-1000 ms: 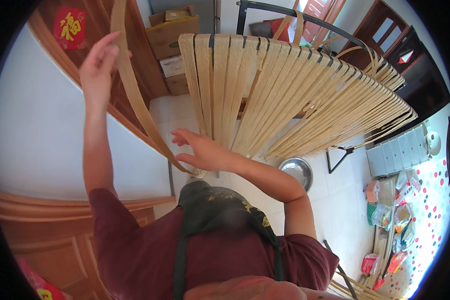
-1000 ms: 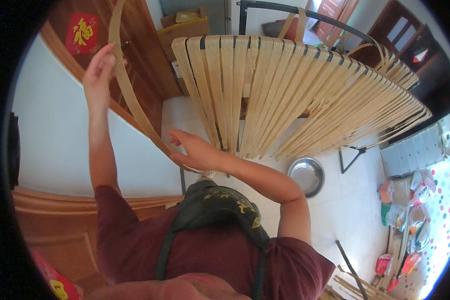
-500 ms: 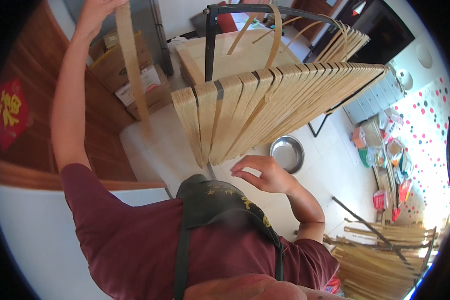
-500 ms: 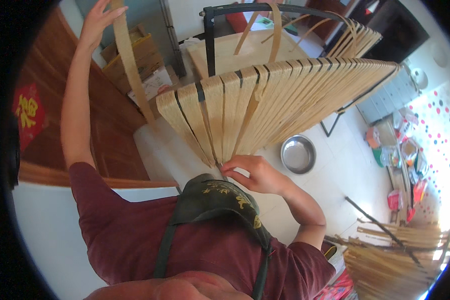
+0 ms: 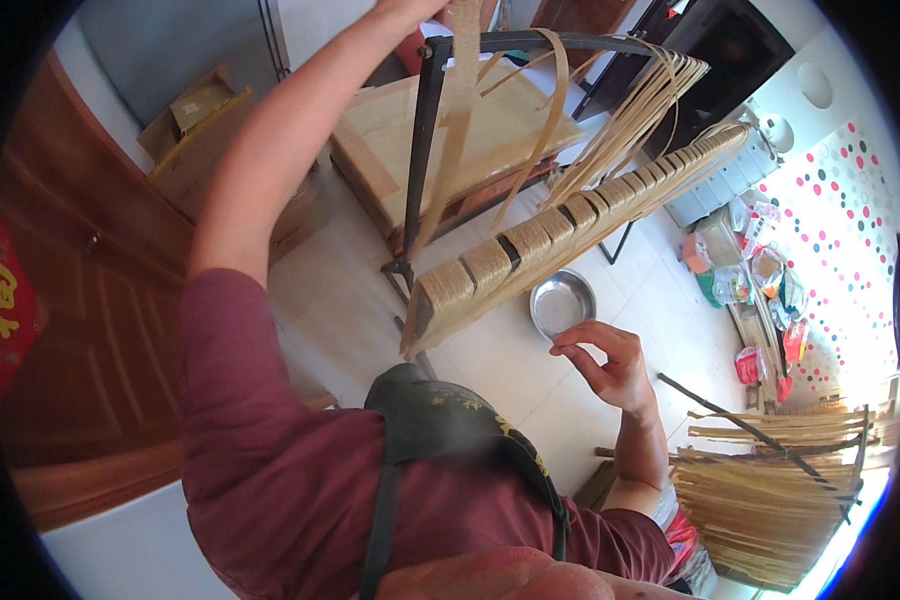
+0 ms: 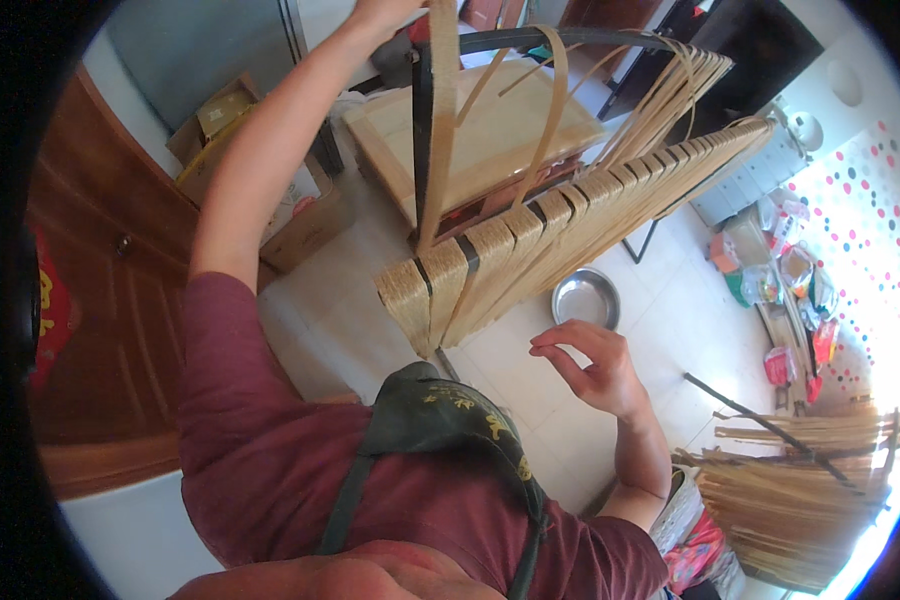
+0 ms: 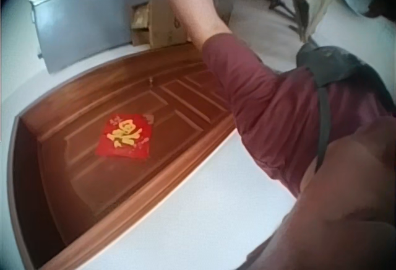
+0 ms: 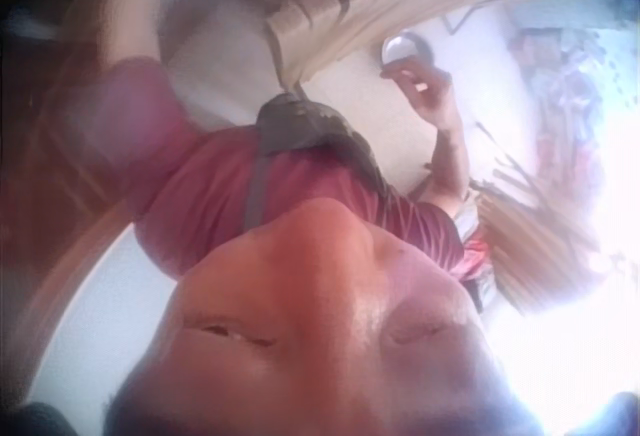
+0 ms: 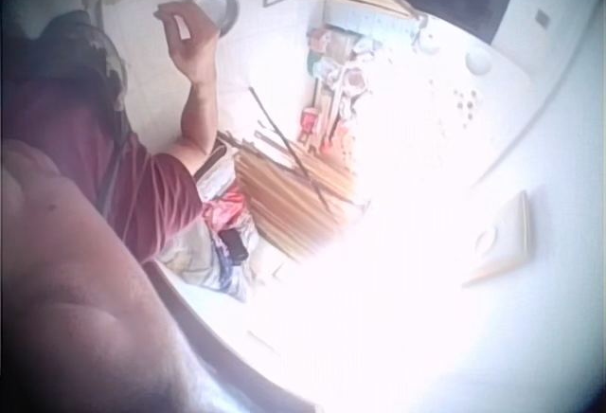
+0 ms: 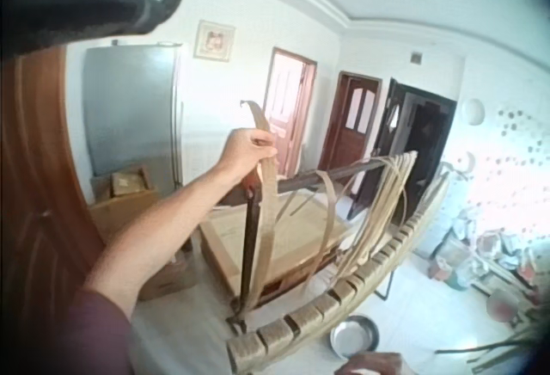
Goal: The person weaves thin bamboo strips together by hand, attaching them to a circular frame to create a mat-like structure.
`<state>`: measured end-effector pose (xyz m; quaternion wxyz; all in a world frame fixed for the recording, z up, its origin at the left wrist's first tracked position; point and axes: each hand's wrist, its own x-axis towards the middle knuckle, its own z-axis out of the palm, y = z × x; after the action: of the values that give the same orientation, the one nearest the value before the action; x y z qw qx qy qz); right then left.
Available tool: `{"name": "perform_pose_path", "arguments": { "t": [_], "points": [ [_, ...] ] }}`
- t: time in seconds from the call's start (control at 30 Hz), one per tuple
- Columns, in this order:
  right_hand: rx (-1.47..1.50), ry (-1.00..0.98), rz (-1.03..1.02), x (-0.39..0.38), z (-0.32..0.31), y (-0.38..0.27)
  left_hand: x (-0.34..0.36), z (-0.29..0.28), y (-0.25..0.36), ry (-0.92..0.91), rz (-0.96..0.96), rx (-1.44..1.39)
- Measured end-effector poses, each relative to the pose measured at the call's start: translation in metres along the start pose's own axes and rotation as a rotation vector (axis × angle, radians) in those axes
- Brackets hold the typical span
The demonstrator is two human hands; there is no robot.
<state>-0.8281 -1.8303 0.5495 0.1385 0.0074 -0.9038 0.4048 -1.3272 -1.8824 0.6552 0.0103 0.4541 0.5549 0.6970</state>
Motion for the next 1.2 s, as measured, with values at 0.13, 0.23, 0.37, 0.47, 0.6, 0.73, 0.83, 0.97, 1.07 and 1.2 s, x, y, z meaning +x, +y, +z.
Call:
{"name": "perform_pose_path", "arguments": {
  "t": [0.13,0.23,0.37,0.47,0.6,0.73,0.83,0.97,1.07,1.2],
  "points": [
    [-0.043,-0.002,0.004,0.011,0.003,-0.007,0.028,0.02,-0.042,0.116,0.021,0.268],
    [-0.056,0.028,0.044,0.012,0.005,-0.006,0.037,0.028,-0.08,0.137,0.01,0.343],
    [-0.03,0.042,0.085,0.008,0.007,0.001,0.049,0.0,-0.111,-0.058,-0.143,0.288],
    [-0.018,0.048,0.125,0.008,0.007,0.007,0.044,0.0,-0.121,-0.056,-0.311,-0.234],
    [-0.009,0.051,0.143,0.011,0.007,0.012,0.037,-0.009,-0.121,-0.114,-0.492,-0.042],
    [0.005,0.033,0.151,0.013,0.01,0.019,0.018,-0.001,-0.091,-0.231,-0.472,-0.028],
    [0.02,-0.001,0.144,0.017,0.008,0.022,0.009,-0.001,-0.086,-0.268,-0.495,-0.047],
    [0.004,-0.025,0.123,0.021,0.008,0.023,0.003,-0.009,-0.095,-0.337,-0.445,-0.034],
    [-0.005,-0.029,0.113,0.019,0.009,0.023,0.003,-0.005,-0.089,-0.363,-0.335,0.216],
    [0.037,-0.018,0.099,0.013,0.01,0.03,0.0,0.002,-0.067,-0.41,-0.367,0.239]
  ]
}}
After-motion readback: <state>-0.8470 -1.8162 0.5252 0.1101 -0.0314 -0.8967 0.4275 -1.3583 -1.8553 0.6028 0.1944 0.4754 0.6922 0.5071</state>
